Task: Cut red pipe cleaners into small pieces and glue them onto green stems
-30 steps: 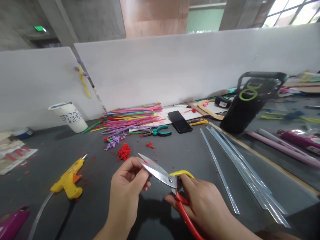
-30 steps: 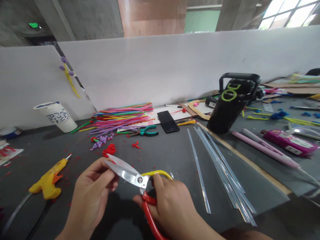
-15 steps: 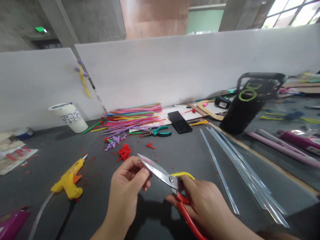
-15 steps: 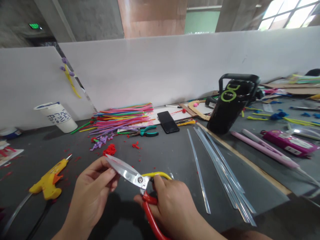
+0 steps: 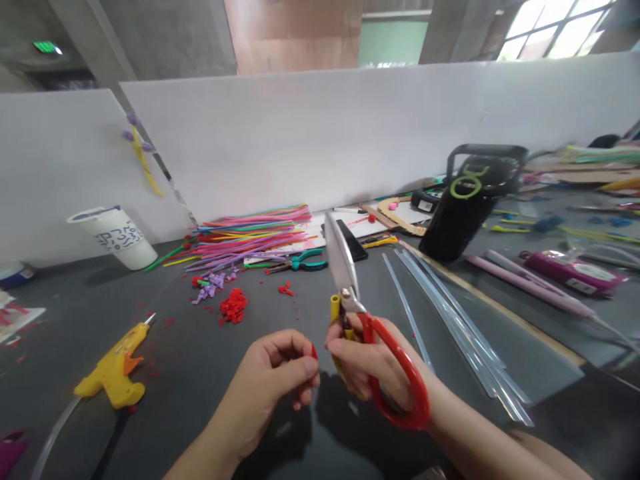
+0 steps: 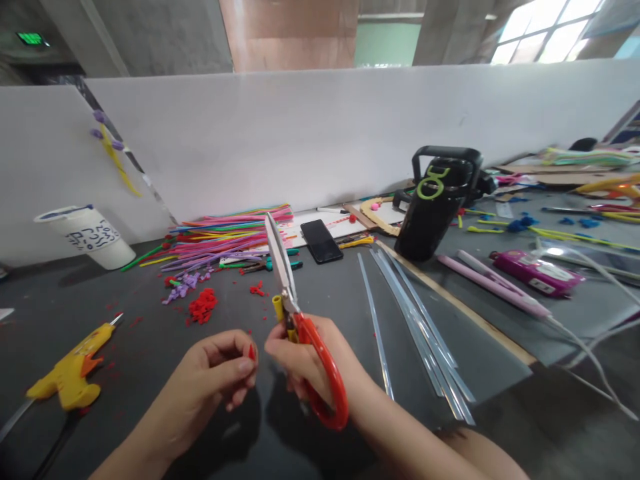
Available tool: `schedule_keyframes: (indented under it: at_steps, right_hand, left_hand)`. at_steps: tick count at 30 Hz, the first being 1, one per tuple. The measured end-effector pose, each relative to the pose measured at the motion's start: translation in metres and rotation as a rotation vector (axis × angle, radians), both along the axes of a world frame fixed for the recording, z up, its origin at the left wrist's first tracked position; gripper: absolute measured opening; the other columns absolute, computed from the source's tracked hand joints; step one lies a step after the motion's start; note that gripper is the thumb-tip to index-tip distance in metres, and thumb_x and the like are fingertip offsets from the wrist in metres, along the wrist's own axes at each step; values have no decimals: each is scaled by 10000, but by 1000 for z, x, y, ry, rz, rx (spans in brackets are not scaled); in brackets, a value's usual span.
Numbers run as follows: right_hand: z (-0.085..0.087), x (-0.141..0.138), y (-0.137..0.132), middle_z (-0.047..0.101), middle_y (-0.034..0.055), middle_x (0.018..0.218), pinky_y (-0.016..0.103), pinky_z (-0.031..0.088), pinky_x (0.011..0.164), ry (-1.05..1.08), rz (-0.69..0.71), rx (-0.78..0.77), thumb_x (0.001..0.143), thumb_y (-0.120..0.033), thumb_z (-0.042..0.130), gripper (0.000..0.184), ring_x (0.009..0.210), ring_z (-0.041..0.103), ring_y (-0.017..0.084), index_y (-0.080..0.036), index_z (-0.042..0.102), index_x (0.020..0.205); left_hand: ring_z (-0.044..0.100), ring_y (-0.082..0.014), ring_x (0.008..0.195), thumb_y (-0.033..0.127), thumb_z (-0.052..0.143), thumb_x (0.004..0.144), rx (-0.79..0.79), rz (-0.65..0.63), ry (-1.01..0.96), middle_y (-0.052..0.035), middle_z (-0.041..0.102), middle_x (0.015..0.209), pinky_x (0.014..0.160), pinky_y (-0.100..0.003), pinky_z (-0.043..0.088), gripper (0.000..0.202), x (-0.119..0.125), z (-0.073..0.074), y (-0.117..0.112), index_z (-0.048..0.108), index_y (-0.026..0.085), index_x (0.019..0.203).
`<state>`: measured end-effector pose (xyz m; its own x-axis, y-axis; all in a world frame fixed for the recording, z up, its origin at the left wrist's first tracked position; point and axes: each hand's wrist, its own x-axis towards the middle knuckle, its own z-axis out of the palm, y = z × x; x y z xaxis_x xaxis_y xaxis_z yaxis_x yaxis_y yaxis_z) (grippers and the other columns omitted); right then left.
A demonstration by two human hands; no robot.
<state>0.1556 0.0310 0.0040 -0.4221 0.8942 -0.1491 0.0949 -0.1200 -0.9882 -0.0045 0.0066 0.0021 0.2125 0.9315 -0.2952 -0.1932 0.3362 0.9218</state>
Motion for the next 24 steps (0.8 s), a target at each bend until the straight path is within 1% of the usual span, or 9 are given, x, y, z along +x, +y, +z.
schedule_keyframes:
  at_steps: [4, 7, 10, 14, 16, 18, 20, 22, 24]
  right_hand:
    - [6, -5, 4, 396, -87, 309, 213, 384, 417, 9, 101, -37, 680, -195, 448, 113, 315, 387, 83, -194, 482, 572]
    - [8, -7, 3, 393, -94, 305, 218, 391, 423, 17, 128, -58, 658, -209, 449, 89, 305, 372, 76, -195, 479, 575]
    - [9, -7, 2, 392, -97, 309, 214, 389, 421, 20, 130, -44, 652, -217, 442, 74, 311, 377, 74, -196, 473, 588]
    - [12, -10, 0, 442, -89, 365, 177, 320, 358, -95, 76, -40, 646, -199, 435, 48, 310, 373, 60, -191, 465, 610]
    - [15, -12, 0, 445, -89, 371, 167, 298, 345, -133, 57, -55, 639, -181, 434, 45, 302, 362, 52, -189, 457, 601]
    - [16, -13, 0, 410, -99, 339, 164, 304, 348, -127, 35, -60, 636, -167, 431, 63, 297, 358, 52, -190, 447, 580]
    - [17, -14, 0, 375, -107, 310, 164, 315, 351, -118, -14, -56, 641, -162, 428, 74, 294, 362, 58, -193, 440, 575]
    - [16, -14, 1, 364, -111, 304, 162, 315, 341, -128, -77, -55, 645, -163, 432, 63, 292, 368, 65, -197, 444, 593]
    - [13, -14, 2, 366, -111, 311, 159, 307, 325, -148, -121, -55, 649, -166, 442, 51, 290, 376, 69, -198, 452, 611]
  left_hand:
    - [459, -37, 362, 203, 654, 639, -42, -90, 5, 25, 577, 489, 353, -131, 318, 129, 1, -5, 0, 547, 143, 599]
    - [458, -37, 360, 196, 654, 634, -44, -119, 4, 25, 571, 489, 346, -128, 310, 129, 0, -7, 0, 546, 140, 592]
    - [475, -43, 378, 201, 655, 640, -52, -141, -14, 13, 582, 507, 359, -130, 330, 122, -1, -6, 0, 558, 133, 609]
    - [516, -60, 433, 289, 619, 704, -48, -134, -41, -32, 615, 571, 403, -147, 378, 193, 1, -4, 1, 580, 113, 634]
    - [499, -51, 414, 304, 607, 724, -50, -135, -37, -29, 608, 563, 393, -144, 366, 221, 2, -5, 1, 574, 112, 620]
    - [472, -43, 385, 280, 611, 717, -63, -137, -25, -9, 592, 537, 371, -141, 341, 194, 1, -6, 1, 559, 123, 614]
    - [460, -45, 373, 225, 615, 685, -53, -118, 31, 11, 571, 504, 364, -143, 324, 141, 1, -6, 2, 543, 135, 603]
    - [454, -52, 370, 174, 601, 650, -22, -71, 123, 25, 545, 469, 363, -148, 311, 113, 1, -6, 2, 527, 140, 572]
    - [456, -59, 379, 179, 587, 645, 12, -6, 188, 25, 538, 463, 374, -160, 317, 111, 3, -4, 3, 529, 140, 558]
